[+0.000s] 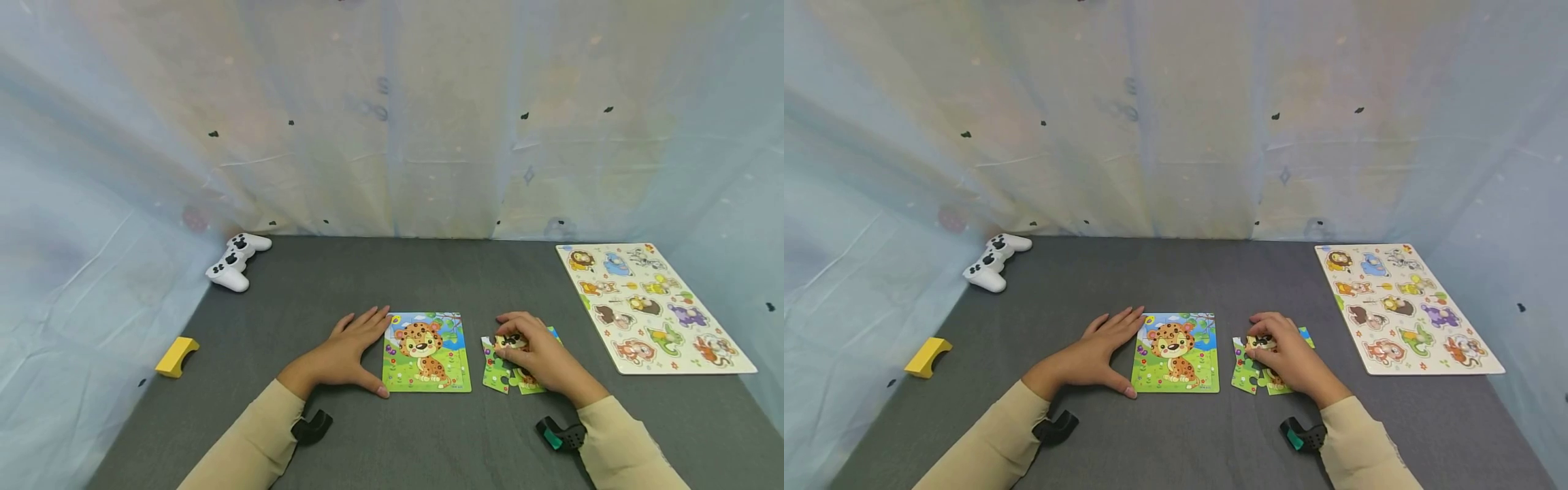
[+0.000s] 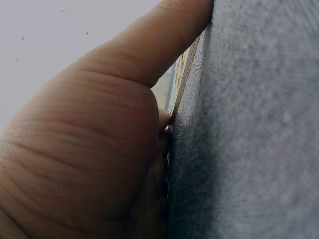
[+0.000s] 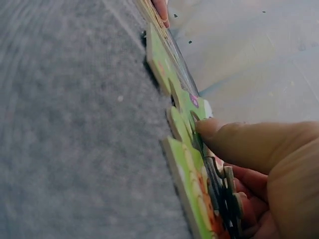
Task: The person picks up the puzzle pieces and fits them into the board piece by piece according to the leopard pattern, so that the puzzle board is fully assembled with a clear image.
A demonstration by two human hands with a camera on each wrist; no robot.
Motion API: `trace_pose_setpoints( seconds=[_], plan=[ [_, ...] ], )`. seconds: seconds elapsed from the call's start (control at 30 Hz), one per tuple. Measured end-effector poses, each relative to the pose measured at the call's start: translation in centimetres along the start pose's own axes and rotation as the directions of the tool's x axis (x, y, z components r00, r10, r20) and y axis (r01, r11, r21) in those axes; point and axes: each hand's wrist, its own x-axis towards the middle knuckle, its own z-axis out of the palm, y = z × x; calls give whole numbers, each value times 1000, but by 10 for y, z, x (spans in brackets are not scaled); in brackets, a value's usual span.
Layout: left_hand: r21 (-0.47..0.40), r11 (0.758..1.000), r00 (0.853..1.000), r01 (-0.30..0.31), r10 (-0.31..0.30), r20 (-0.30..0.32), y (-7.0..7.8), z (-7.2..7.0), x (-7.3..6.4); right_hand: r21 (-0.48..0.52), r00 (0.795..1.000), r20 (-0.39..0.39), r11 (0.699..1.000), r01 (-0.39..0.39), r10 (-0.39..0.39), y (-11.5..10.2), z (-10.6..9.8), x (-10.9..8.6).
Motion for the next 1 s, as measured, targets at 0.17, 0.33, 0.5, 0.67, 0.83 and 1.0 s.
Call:
trace_pose_setpoints(
  seconds=[0.17, 0.33, 0.5, 0.67, 0.83, 1.0],
  plan=[
    [-7, 1000, 1000, 1, -1, -3, 1, 0, -1, -22, 1000, -7, 1000, 5, -5, 0, 0, 0],
    [-10, 1000, 1000, 3, -3, -3, 2, 1, -1, -81, 998, -5, 995, 56, -56, -2, 1, -1],
    [-13, 1000, 1000, -4, 4, -13, 3, 0, 0, -164, 995, 20, 981, 103, -101, -6, 5, 0],
    [-12, 1000, 1000, -8, 8, -10, 2, -2, 0, -181, 997, 14, 980, 83, -82, -13, 8, 2],
    [-17, 1000, 1000, -8, 8, -6, 1, -2, -1, -182, 997, -39, 981, 62, -70, -17, 12, 4],
    [-23, 1000, 1000, -9, 9, -9, 2, -1, -1, -137, 991, -80, 986, 93, -104, -20, 20, 6]
  ],
)
